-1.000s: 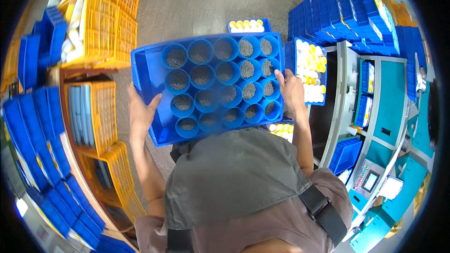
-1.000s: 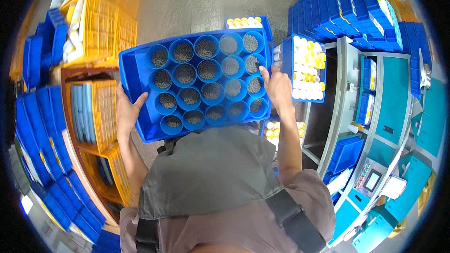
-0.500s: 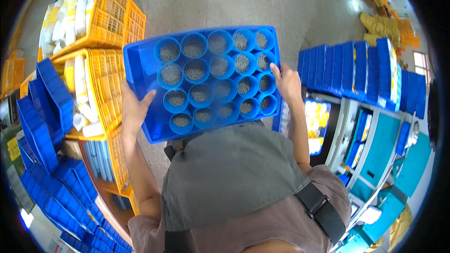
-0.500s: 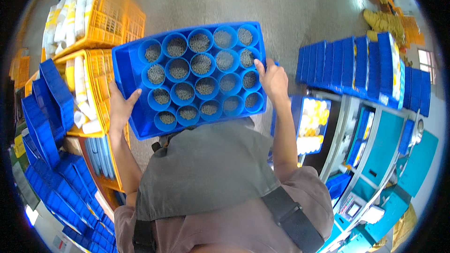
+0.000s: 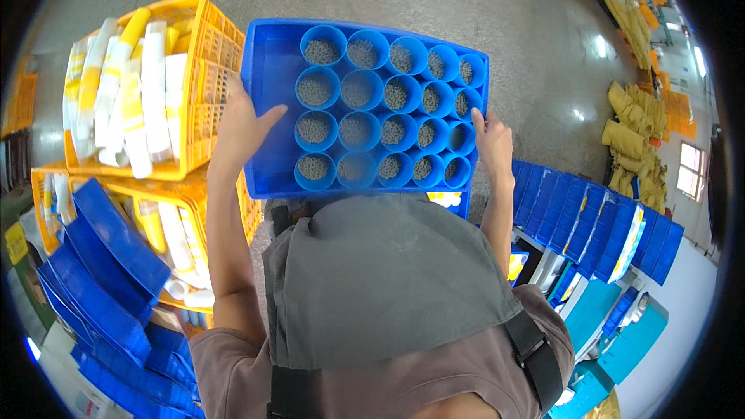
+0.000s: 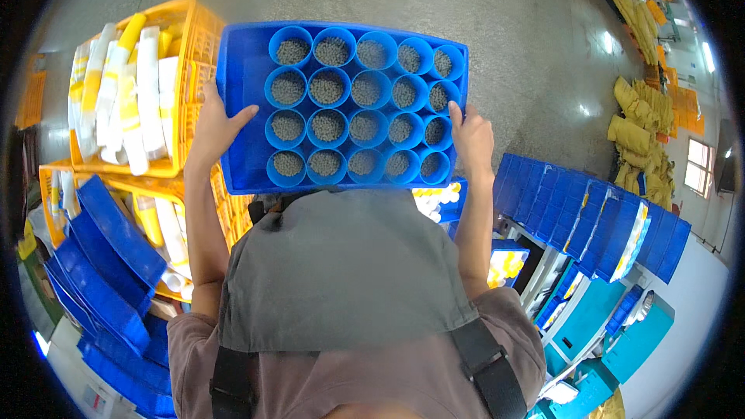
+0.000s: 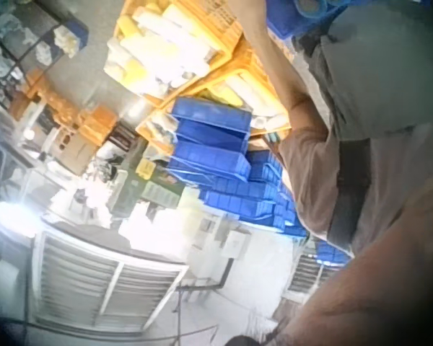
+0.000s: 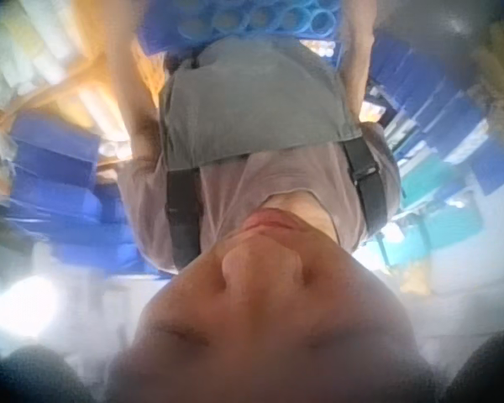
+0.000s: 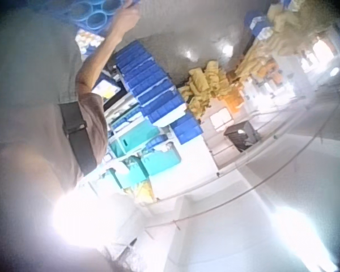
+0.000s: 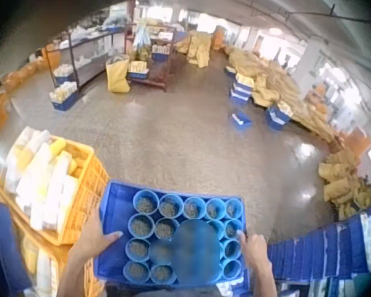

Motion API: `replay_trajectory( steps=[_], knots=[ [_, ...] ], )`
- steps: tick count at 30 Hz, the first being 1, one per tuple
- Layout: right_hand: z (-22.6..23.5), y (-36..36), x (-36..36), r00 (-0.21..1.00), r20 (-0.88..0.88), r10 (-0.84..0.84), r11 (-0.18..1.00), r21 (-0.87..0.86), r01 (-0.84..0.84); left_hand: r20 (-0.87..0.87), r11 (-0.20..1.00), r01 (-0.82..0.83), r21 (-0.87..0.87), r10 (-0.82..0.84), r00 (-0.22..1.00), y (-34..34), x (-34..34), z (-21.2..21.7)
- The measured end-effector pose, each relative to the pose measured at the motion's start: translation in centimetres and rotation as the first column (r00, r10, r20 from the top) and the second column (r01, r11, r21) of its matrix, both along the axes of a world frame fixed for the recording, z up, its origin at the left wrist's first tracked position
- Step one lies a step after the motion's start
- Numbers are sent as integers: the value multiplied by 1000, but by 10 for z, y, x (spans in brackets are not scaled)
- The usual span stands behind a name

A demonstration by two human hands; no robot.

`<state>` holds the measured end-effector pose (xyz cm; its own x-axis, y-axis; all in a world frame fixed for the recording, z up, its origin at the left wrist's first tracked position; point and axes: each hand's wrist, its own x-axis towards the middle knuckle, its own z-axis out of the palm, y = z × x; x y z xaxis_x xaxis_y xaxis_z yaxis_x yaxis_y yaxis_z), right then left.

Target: The person sorts small white and yellow plastic cups into blue trays, then uses a green tool to adjust items in the trays. They carry a filled tray to a machine and place it on a conveyor belt, then retrieve white plastic components from a rack.

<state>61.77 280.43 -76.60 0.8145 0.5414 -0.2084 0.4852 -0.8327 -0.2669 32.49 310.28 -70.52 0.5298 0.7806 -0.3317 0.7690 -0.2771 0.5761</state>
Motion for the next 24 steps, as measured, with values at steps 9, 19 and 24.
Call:
replay_trajectory(
  steps=[9, 19, 24],
  knots=[
    [-48, 238, 139, 999, -13, -32, 999, 43, 32, -22, 999, 54, -2, -54, 998, 249, 145, -45],
    [-29, 608, 282, 909, 62, 412, 909, 36, -414, -44, 909, -398, -126, 395, 917, 457, 181, -35],
    [-14, 776, 276, 860, -109, 499, 867, 89, -491, 10, 784, -615, -89, 618, 786, 533, 147, -48]
  ],
)
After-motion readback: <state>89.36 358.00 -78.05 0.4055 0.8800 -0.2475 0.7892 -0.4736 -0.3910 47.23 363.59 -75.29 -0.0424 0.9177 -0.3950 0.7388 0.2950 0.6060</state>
